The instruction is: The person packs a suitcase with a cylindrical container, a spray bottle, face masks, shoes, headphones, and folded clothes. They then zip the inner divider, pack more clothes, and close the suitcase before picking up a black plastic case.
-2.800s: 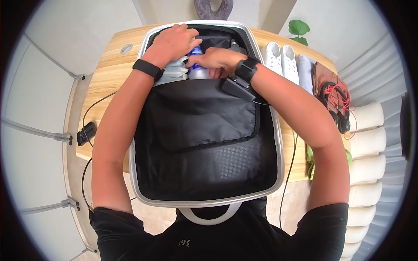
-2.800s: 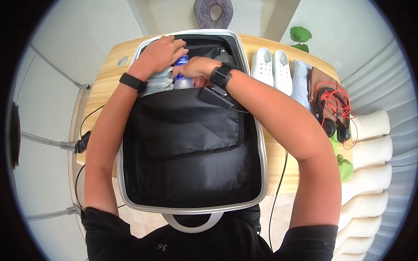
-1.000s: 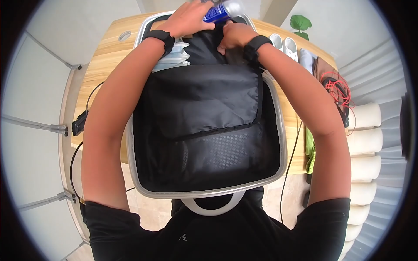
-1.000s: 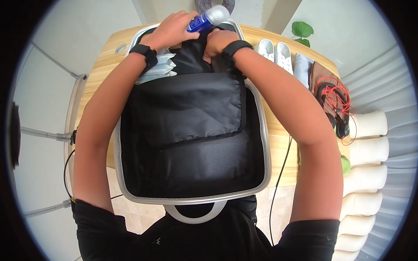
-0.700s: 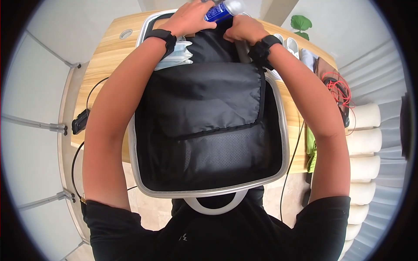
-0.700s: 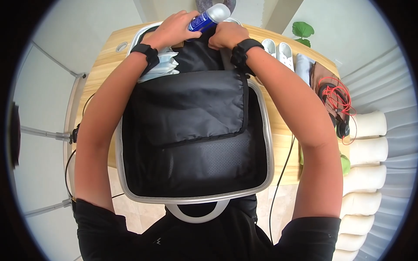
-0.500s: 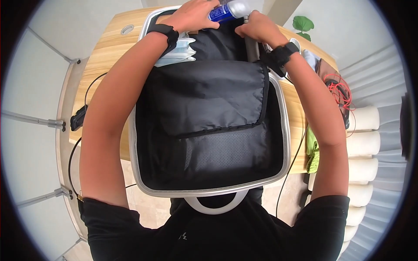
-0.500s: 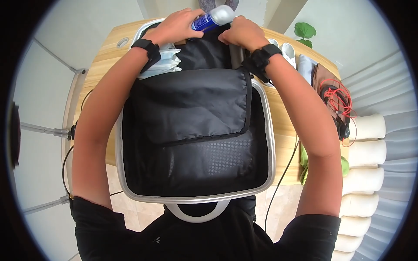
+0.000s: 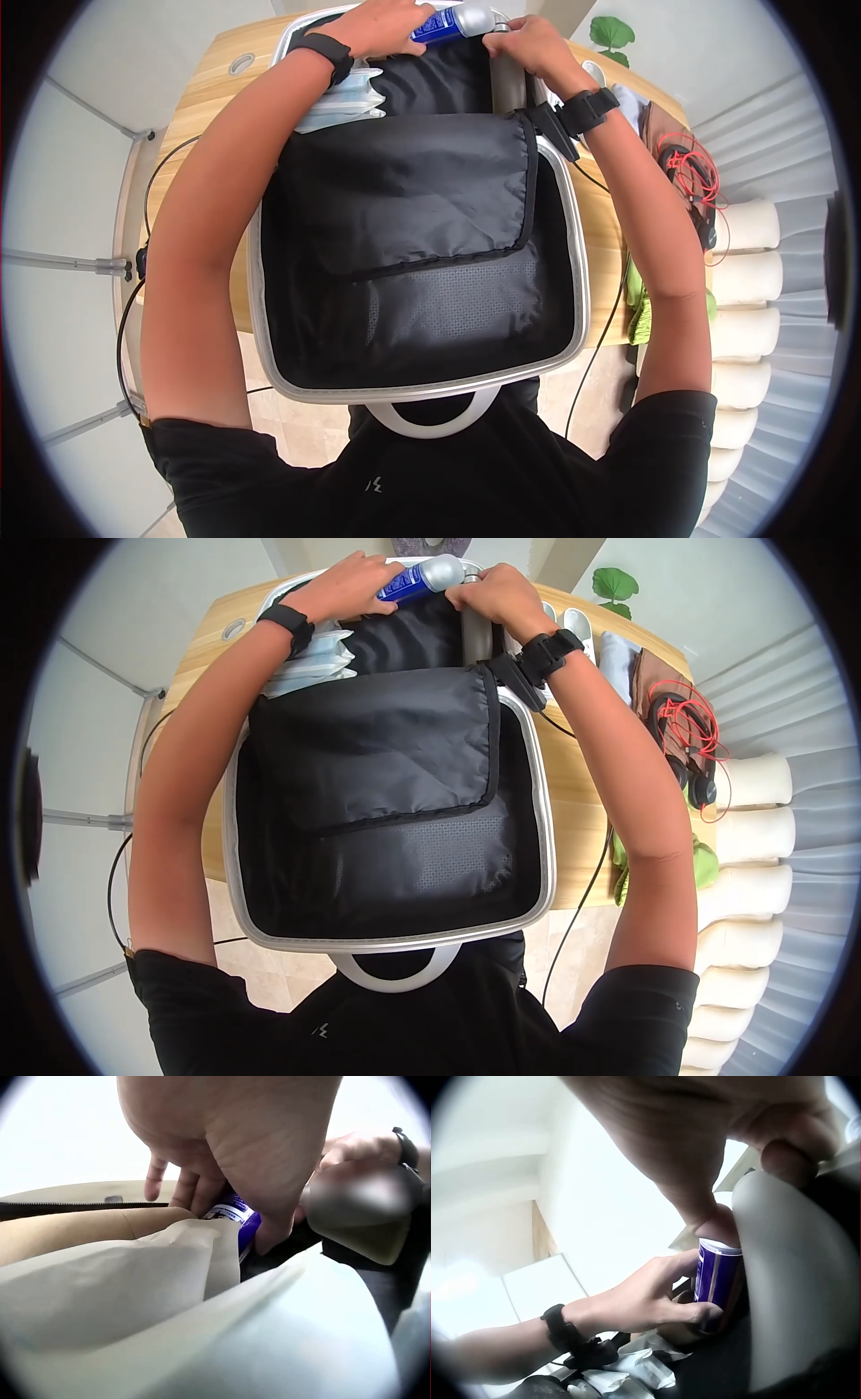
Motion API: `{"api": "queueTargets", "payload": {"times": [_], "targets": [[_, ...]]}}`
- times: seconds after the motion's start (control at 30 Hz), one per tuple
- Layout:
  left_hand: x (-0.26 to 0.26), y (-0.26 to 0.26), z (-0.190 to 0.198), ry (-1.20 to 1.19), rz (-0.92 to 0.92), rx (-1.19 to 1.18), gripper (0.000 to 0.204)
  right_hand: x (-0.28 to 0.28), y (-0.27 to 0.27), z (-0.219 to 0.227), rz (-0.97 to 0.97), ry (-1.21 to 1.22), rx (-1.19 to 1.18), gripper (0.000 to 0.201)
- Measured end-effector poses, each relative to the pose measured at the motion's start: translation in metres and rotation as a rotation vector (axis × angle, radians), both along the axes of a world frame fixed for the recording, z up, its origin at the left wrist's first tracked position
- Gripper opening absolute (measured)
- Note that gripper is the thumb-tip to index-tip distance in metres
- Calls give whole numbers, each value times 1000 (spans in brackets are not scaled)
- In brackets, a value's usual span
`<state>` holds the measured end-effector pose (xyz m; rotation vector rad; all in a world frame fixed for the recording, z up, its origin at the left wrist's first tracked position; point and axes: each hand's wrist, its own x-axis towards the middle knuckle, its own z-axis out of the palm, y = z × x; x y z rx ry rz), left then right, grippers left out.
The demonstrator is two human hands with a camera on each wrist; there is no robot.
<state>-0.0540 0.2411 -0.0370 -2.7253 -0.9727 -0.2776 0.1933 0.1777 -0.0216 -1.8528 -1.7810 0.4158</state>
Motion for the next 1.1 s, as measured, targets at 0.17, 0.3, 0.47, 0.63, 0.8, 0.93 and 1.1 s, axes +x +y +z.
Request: {"api": "queueTargets", "payload": {"times": [0.17,0.3,0.47,0.63,0.8,0.93,1.1], "targets": [[7,-4,11,94,47,-14,56,6,-1,2,21,150,-130,39],[7,-1,1,125,21,54,55,10,-4,-13,11,294,47,55],[18,1,-9,362,-60,308,63,-1,-2,-7,62,-46,137,79],[24,-2,-7,364,-15,316,65,-17,-3,-4,80,-273,81,65],[24,-8,4,410,17,242,50,-33,-4,2,265,-535,67,41],[21,-6,-1,334,17,301,53,-35,-4,0,295,-760,189,35],[15,-8,-15,304,50,428,34,-25,-11,3,360,-913,210,44]]}}
